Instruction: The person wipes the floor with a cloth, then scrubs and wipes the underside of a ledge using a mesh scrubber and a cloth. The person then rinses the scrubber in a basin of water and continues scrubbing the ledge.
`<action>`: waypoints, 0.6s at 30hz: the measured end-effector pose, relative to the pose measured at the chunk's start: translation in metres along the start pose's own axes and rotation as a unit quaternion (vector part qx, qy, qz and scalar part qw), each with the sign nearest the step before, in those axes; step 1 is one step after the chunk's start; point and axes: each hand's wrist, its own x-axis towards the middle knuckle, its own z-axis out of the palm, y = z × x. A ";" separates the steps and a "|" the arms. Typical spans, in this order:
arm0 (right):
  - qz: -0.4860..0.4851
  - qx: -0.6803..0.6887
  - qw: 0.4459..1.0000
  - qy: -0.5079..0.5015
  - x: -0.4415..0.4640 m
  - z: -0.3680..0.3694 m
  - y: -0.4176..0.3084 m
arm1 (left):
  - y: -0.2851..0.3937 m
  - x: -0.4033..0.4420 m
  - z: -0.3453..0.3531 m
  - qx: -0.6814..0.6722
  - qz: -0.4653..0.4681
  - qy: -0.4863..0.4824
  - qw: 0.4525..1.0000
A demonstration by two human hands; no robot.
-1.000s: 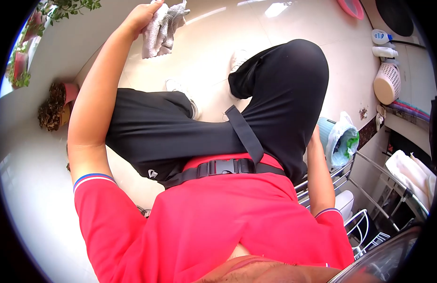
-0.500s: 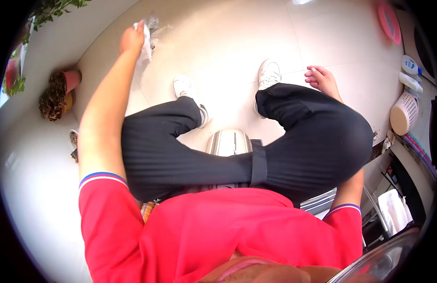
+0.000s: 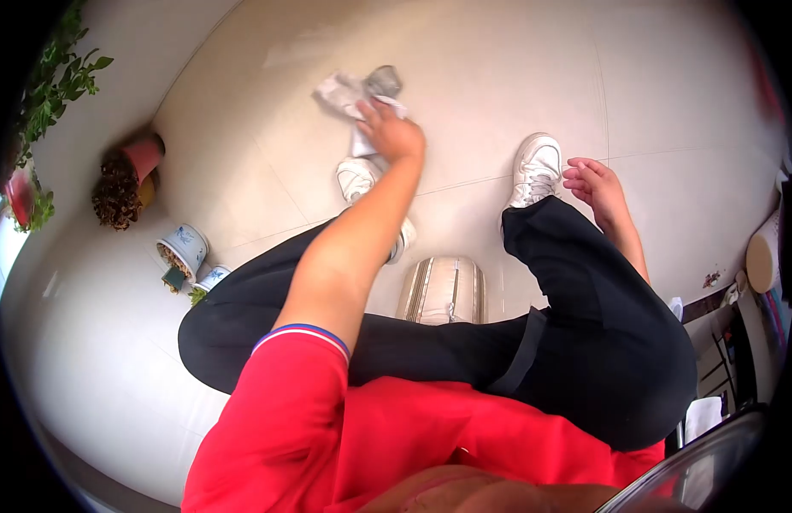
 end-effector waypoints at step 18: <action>-0.240 -0.194 0.947 0.087 -0.131 -0.054 -0.101 | 0.079 0.026 -0.243 -0.317 0.143 -0.311 0.885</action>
